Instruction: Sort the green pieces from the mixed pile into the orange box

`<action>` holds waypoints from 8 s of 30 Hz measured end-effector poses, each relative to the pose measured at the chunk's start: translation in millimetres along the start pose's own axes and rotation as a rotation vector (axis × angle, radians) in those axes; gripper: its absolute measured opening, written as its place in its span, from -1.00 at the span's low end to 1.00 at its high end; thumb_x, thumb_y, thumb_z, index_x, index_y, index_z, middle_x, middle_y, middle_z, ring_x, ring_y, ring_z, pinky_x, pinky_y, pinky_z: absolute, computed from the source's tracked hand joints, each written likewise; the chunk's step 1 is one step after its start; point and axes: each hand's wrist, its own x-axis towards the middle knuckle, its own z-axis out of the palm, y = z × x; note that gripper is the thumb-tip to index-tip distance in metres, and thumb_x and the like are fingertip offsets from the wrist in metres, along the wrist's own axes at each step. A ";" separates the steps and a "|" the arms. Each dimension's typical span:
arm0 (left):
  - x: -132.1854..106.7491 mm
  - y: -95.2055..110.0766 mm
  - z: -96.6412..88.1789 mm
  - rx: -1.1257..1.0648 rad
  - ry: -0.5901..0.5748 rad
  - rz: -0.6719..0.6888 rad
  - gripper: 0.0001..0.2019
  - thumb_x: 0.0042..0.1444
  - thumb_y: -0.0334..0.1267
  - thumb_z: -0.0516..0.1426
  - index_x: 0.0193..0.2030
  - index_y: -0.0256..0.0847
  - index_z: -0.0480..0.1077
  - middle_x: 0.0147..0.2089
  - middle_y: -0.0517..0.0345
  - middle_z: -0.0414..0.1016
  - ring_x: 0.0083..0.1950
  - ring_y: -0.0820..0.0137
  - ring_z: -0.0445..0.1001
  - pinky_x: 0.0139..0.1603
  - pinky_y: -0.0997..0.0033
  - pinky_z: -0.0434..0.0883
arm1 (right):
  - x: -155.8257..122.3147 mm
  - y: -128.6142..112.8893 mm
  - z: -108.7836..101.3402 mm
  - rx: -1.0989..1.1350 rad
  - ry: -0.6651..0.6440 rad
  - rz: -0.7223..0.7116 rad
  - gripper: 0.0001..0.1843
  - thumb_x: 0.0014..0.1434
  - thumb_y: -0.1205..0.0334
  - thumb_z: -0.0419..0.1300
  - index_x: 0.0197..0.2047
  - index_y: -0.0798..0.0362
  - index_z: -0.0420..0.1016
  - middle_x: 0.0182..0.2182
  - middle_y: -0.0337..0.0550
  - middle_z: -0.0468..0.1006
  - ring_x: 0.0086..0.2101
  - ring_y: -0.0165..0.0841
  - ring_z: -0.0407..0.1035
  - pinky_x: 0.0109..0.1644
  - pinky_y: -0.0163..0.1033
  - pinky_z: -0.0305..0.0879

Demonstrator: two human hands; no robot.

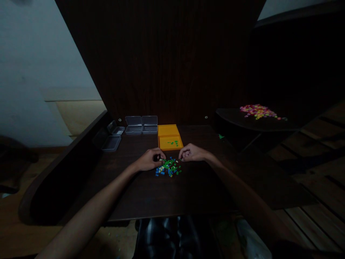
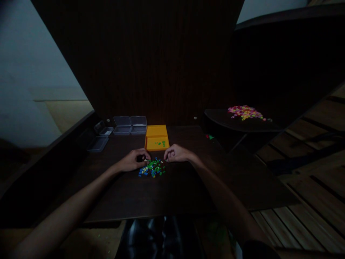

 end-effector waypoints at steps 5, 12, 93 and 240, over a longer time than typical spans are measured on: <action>0.0 0.5 -0.1 -0.001 -0.007 -0.012 -0.87 0.06 -0.29 0.19 -0.26 -0.28 0.51 -0.29 0.11 0.45 -0.30 0.43 0.36 -0.25 0.46 0.34 | 0.7 0.5 0.1 0.006 0.003 -0.004 -0.70 -0.10 0.12 0.32 -0.35 0.18 0.57 -0.63 -0.33 0.35 -0.56 -0.53 0.16 -0.47 -0.39 0.06; 1.6 -2.4 1.3 -0.005 0.001 -0.002 -0.88 0.10 -0.30 0.16 -0.29 -0.28 0.51 -0.32 0.12 0.44 -0.31 0.44 0.35 -0.26 0.47 0.33 | 3.3 4.8 0.6 -0.014 0.014 0.000 -0.73 -0.10 0.14 0.31 -0.38 0.18 0.55 -0.63 -0.32 0.35 -0.56 -0.52 0.17 -0.49 -0.39 0.05; 1.9 -6.9 5.9 -0.060 0.047 -0.040 -0.85 0.10 -0.32 0.15 -0.21 -0.29 0.50 -0.28 0.11 0.49 -0.33 0.45 0.37 -0.29 0.48 0.34 | -2.8 -0.8 -2.4 0.076 -0.051 0.095 -0.65 -0.09 0.04 0.37 -0.37 0.16 0.51 -0.68 -0.33 0.39 -0.68 -0.54 0.23 -0.61 -0.43 0.17; 1.2 -3.4 8.1 0.108 0.132 0.074 -0.81 0.21 -0.22 0.11 -0.18 -0.27 0.49 -0.33 0.13 0.46 -0.34 0.42 0.42 -0.27 0.44 0.37 | 35.9 22.1 23.1 -0.349 0.982 -0.199 -0.90 0.06 0.25 0.23 -0.44 0.06 0.54 -0.51 -0.25 0.28 -0.48 -0.41 0.22 -0.40 -0.30 0.17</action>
